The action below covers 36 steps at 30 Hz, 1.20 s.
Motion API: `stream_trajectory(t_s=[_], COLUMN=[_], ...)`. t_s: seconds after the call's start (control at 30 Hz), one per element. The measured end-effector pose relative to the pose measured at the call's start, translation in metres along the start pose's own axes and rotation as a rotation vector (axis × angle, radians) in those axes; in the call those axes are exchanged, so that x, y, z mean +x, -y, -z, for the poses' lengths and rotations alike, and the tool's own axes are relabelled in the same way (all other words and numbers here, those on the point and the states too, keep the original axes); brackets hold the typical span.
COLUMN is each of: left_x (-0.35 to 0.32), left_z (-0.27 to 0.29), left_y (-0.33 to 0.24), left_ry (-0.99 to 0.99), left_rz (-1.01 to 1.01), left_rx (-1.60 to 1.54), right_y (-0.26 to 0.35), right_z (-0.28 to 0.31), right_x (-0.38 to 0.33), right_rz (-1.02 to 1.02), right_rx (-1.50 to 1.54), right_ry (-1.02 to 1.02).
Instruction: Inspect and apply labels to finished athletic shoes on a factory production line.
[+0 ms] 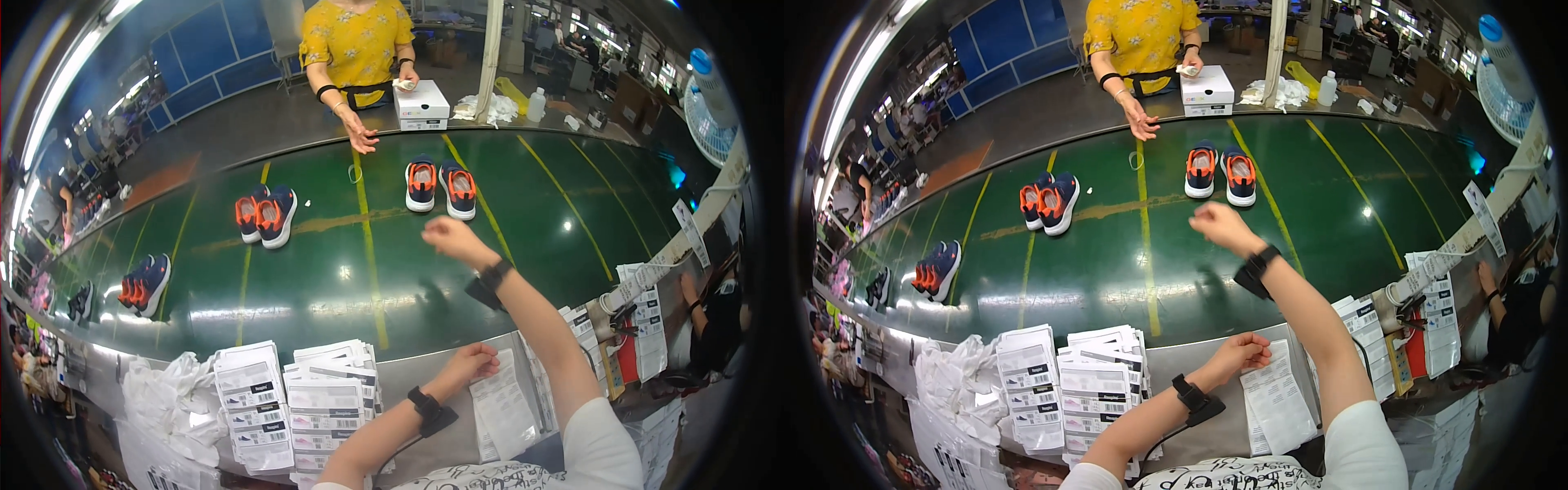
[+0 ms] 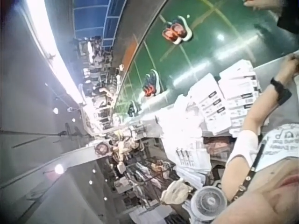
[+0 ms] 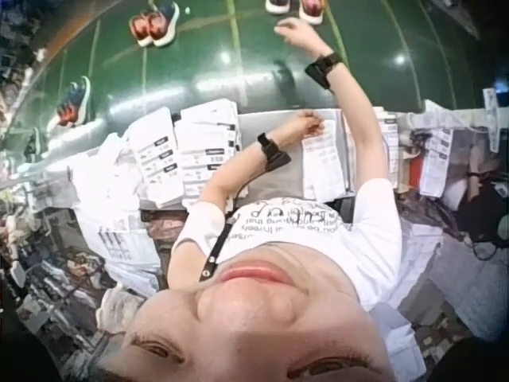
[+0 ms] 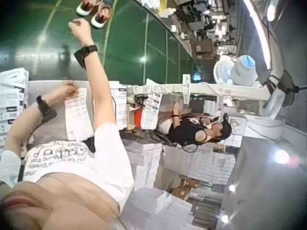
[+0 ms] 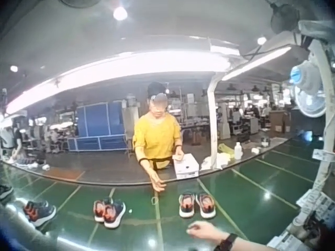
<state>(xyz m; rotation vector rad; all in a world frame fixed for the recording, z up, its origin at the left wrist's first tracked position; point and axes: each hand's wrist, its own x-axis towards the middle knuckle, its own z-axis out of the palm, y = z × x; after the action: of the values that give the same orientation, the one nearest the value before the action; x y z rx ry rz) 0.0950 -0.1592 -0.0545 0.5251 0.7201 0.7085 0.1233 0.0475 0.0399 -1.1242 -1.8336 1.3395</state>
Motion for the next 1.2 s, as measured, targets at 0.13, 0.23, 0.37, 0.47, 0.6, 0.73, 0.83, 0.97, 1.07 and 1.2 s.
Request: stream_trajectory(t_s=[0.13,0.23,0.37,0.47,0.6,0.73,0.83,0.97,1.07,1.2], left_x=[0.002,0.003,0.003,0.003,-0.002,-0.014,-0.011,0.047,0.085,0.127], left_z=[-0.001,0.001,0.001,0.005,0.003,-0.03,-0.05,-0.034,-0.001,0.013], left_y=[-0.001,0.001,0.007,0.006,-0.001,-0.018,-0.072,-0.198,-0.251,-0.243], left_ry=[0.005,0.011,0.01,0.026,0.028,-0.309,-0.001,-0.578,-1.044,-0.888], left_rz=[-0.004,-0.005,-0.009,-0.005,0.015,0.135,-0.104,-0.843,-0.386,-0.359], left_rx=[0.038,0.044,0.082,0.084,0.052,-0.092,0.094,1.051,1.554,1.595], right_y=[-0.032,-0.045,-0.069,-0.09,-0.108,-0.116,-0.116,-0.115,-0.113,-0.11], right_z=[0.016,0.025,0.028,0.022,0.022,0.025,0.025,0.023,0.025,0.024], right_x=[-0.084,-0.138,-0.176,-0.184,-0.186,-0.188,-0.188,-0.188,-0.186,-0.187], right_rz=[-0.196,-0.232,-0.301,-0.311,-0.178,-0.167,-0.198,-0.215,-0.27,-0.275], right_rx=[0.204,0.475,0.888,1.035,1.22,1.235,1.267,1.282,1.322,1.317], right_ry=[0.048,-0.078,-0.098,-0.169,-0.138,-0.044,-0.122,-0.16,-0.191,-0.212])
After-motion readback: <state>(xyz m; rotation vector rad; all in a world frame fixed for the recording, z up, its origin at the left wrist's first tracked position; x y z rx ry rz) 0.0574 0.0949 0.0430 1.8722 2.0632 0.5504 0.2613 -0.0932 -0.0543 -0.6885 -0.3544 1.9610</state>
